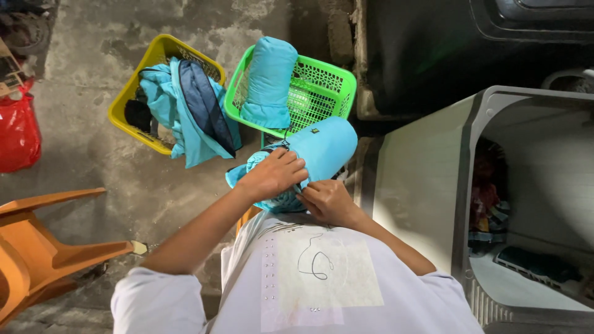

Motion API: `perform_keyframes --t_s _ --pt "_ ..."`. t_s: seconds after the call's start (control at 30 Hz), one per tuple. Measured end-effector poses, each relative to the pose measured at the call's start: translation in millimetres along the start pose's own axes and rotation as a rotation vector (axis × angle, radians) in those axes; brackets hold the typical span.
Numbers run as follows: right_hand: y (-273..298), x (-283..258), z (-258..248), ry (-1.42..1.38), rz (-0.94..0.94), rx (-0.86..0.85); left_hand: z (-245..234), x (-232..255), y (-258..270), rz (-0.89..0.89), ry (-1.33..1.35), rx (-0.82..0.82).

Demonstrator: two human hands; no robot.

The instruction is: The person folds and organizes various items of clothing and fabric by hand, placing some items into a green basket while others remain in a yellow basket or on the floor.

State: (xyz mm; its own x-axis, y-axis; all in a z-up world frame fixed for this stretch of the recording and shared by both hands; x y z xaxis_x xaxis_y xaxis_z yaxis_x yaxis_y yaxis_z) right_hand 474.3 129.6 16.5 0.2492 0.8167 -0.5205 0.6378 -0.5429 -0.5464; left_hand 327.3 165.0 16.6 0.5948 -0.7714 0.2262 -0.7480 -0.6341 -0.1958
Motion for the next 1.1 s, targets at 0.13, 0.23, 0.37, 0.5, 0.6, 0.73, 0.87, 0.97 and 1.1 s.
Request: perform_keyframes --t_s 0.13,0.23,0.37,0.5,0.6,0.73,0.87,0.97,1.1 --pt "-4.4 -4.7 2.0 0.017 -0.034 -0.011 12.3 -2.1 8.5 0.126 -0.091 0.024" --pt "-3.0 -5.3 2.0 0.002 -0.016 0.006 8.4 -0.1 15.3 0.146 -0.138 0.091" --pt "15.2 9.9 12.8 -0.117 0.090 0.070 3.9 2.7 18.4 0.106 -0.144 0.058" --pt "51.1 52.1 44.1 -0.447 0.398 0.194 -17.7 1.3 25.1 -0.070 -0.102 0.319" --pt "69.6 87.5 59.1 -0.765 0.614 0.350 -23.0 14.8 30.8 -0.317 -0.020 0.555" --pt "70.3 93.0 62.9 -0.872 0.778 0.416 -9.0 22.8 30.3 -0.559 -0.043 0.548" --pt "58.3 86.4 50.8 -0.805 0.768 0.417 19.1 28.6 28.7 -0.743 0.027 0.203" --pt "52.1 81.0 40.5 -0.792 0.783 0.482 15.3 39.4 29.4 -0.700 0.132 0.278" --pt "39.0 79.1 28.6 -0.703 0.810 0.463 6.3 57.6 26.4 -0.597 0.110 0.385"
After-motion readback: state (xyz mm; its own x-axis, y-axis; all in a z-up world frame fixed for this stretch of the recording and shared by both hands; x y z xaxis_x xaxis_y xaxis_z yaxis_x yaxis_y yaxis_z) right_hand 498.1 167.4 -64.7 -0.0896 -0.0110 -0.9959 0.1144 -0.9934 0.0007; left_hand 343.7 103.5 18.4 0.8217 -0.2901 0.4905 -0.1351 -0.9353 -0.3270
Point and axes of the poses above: each hand's wrist, its own y-axis away from the middle knuckle, its own z-axis out of the palm, x = y × z, the point moved 5 cm from there along -y, towards the middle knuckle, and after that the axes turned 8 degrees about -z, right-handed, at the moved point
